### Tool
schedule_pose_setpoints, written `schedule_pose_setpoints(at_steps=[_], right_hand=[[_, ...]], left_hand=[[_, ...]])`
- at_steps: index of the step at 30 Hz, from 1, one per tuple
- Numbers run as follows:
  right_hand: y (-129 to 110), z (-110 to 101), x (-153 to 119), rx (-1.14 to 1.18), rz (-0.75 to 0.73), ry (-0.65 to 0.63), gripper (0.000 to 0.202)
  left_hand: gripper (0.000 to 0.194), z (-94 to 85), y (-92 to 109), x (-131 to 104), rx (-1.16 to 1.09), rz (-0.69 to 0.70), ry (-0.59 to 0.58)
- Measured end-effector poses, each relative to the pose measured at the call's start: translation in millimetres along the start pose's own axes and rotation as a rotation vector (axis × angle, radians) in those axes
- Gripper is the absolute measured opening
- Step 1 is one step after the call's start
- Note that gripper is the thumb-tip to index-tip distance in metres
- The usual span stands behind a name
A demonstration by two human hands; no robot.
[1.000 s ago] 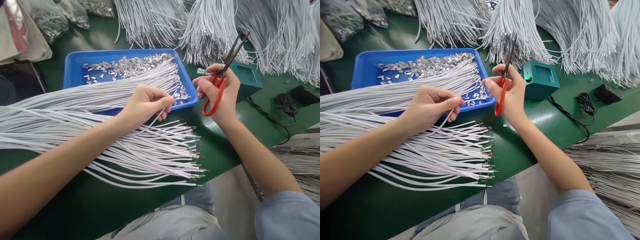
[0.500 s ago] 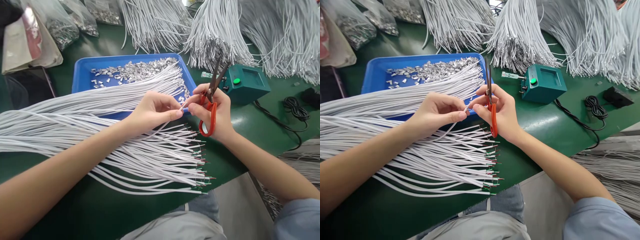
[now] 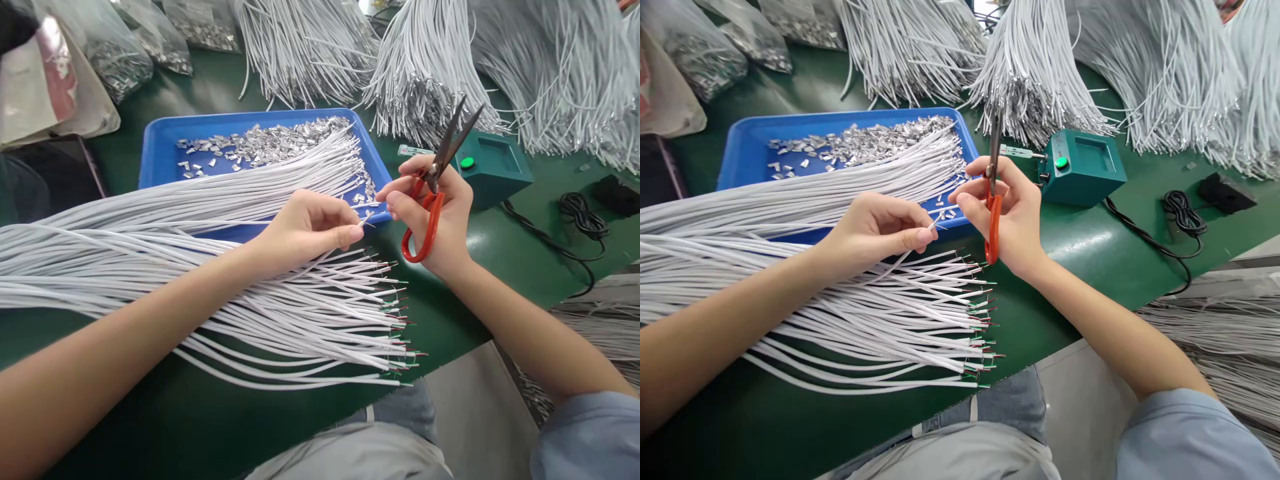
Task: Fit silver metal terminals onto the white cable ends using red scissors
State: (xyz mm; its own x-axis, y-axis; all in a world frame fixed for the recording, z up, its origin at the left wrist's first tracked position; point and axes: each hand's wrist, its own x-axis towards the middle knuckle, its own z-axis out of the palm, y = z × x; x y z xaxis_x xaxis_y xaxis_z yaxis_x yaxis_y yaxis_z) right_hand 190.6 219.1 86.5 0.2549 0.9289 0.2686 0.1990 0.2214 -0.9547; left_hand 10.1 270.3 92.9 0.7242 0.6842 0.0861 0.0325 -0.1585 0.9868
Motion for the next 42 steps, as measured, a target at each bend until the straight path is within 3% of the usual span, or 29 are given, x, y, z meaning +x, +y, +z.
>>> schedule_pose_setpoints(at_steps=[5,9,20,30,37,42], right_hand=[[3,1,-2,0.034,-0.028,-0.093,0.021],[4,2,-2,0.053,0.017,-0.09,0.024],[2,7,-7,0.173,0.007,-0.238,0.035],[1,7,-7,0.142,-0.104,-0.243,0.035],[2,9,-11,0.031,-0.117,-0.221,0.022],[4,7,-9,0.022,-0.161,-0.126,0.022]], left_hand=[[0.019,-1.0,-1,1,0.005,-0.017,0.038],[0.021,-1.2,-1,2,-0.014,0.002,0.07],[0.017,-2.3,0,0,0.008,-0.09,0.038],[0.021,0.6,-2,0,0.025,-0.047,0.055],[0.033,-0.2,-5,0,0.008,0.067,0.221],[0.034,-1.8,-6,1,-0.005,0.086,0.187]])
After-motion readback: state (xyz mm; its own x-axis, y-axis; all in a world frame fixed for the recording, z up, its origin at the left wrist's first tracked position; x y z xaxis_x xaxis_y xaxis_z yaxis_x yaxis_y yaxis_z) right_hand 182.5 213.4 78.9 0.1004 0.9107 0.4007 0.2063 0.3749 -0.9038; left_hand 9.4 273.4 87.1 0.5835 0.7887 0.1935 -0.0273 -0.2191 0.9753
